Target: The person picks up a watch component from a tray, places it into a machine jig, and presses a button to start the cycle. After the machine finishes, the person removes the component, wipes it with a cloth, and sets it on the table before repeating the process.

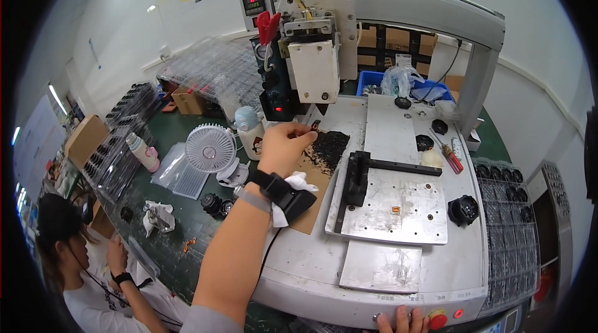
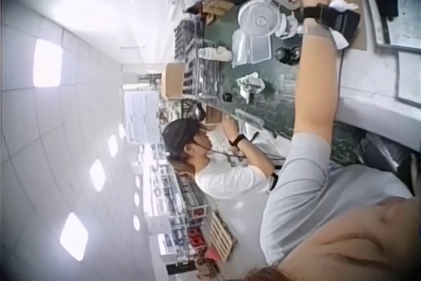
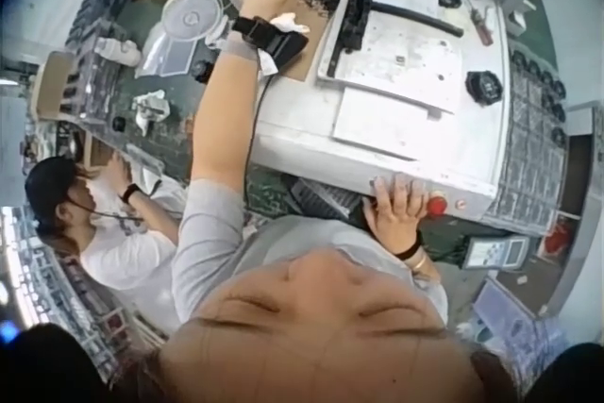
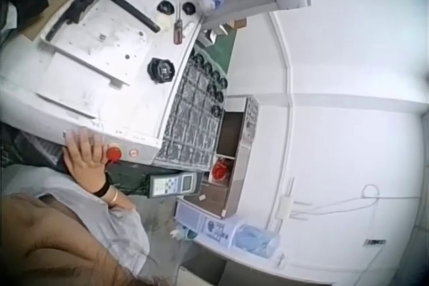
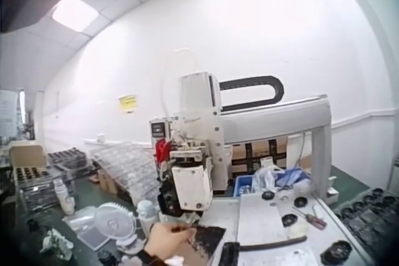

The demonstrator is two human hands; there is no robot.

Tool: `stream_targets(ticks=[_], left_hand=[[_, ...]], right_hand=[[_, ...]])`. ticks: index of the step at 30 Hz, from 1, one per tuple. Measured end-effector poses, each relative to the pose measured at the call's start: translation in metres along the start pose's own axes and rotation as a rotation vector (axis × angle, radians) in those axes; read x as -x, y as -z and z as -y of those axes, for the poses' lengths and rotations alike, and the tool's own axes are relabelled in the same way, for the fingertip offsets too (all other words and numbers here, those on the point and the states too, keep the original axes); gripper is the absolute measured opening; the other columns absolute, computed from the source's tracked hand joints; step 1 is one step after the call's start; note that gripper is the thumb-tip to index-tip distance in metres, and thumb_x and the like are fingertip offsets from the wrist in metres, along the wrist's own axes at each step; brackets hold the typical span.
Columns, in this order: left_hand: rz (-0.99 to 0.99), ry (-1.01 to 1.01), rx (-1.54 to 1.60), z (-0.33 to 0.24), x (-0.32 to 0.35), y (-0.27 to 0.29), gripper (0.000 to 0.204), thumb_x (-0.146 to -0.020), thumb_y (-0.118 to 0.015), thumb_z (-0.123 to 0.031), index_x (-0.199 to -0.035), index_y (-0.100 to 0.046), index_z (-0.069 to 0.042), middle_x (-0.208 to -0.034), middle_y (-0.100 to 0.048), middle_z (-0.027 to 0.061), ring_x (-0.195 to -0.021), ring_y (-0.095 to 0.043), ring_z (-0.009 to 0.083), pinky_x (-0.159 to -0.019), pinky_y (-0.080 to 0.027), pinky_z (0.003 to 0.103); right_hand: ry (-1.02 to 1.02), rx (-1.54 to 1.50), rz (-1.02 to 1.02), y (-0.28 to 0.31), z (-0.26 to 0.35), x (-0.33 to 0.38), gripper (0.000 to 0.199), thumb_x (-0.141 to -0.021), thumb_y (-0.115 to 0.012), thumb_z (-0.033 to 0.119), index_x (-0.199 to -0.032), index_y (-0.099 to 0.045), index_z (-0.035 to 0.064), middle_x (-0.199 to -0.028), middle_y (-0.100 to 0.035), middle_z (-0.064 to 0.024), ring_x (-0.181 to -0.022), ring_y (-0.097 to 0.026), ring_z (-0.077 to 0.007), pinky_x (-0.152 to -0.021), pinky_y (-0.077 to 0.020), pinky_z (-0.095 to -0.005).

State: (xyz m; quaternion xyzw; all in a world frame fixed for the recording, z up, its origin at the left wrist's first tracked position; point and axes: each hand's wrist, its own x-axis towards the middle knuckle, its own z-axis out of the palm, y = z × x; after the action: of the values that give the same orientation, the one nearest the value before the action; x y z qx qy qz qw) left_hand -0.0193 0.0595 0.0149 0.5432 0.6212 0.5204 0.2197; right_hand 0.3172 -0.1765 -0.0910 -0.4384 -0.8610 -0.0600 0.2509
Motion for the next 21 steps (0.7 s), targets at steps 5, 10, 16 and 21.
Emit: stream_targets(ticks=[5,10,16,21], left_hand=[[-0.199,-0.103,0.089,0.009,-0.01,-0.023,0.025,-0.071,-0.072,-0.014,-0.089,-0.066,0.003,-0.077,-0.065,0.0093,-0.068,-0.06,0.0139,-0.064,-0.047,0.025],[-0.205,-0.1,0.086,0.002,-0.011,-0.026,0.026,-0.072,-0.072,-0.014,-0.089,-0.066,0.004,-0.078,-0.066,0.0103,-0.07,-0.061,0.0141,-0.065,-0.048,0.025],[-0.196,-0.11,0.148,0.001,-0.011,-0.026,0.026,-0.072,-0.072,-0.013,-0.089,-0.066,0.005,-0.08,-0.066,0.0111,-0.072,-0.062,0.0139,-0.066,-0.048,0.025],[-0.203,-0.129,0.155,-0.001,-0.008,-0.027,0.026,-0.072,-0.072,-0.014,-0.09,-0.066,0.004,-0.079,-0.066,0.0105,-0.072,-0.062,0.0139,-0.066,-0.048,0.025]], right_hand=[[-0.006,0.019,-0.003,0.0,0.001,0.003,0.051,-0.071,-0.069,0.031,-0.117,-0.055,0.0162,-0.129,-0.042,-0.015,-0.117,-0.033,-0.0389,-0.097,-0.0231,-0.0538],[-0.003,0.012,-0.019,-0.001,0.001,0.0,0.051,-0.071,-0.069,0.03,-0.117,-0.055,0.0162,-0.128,-0.042,-0.0161,-0.117,-0.034,-0.0393,-0.097,-0.0236,-0.0539],[-0.01,-0.011,-0.041,-0.002,0.001,0.001,0.052,-0.071,-0.07,0.029,-0.119,-0.054,0.018,-0.13,-0.041,-0.0165,-0.12,-0.033,-0.0393,-0.1,-0.0214,-0.0544],[-0.006,-0.018,-0.05,-0.003,0.0,0.003,0.054,-0.071,-0.07,0.029,-0.121,-0.052,0.0189,-0.131,-0.04,-0.0164,-0.122,-0.031,-0.0389,-0.101,-0.0192,-0.0547]])
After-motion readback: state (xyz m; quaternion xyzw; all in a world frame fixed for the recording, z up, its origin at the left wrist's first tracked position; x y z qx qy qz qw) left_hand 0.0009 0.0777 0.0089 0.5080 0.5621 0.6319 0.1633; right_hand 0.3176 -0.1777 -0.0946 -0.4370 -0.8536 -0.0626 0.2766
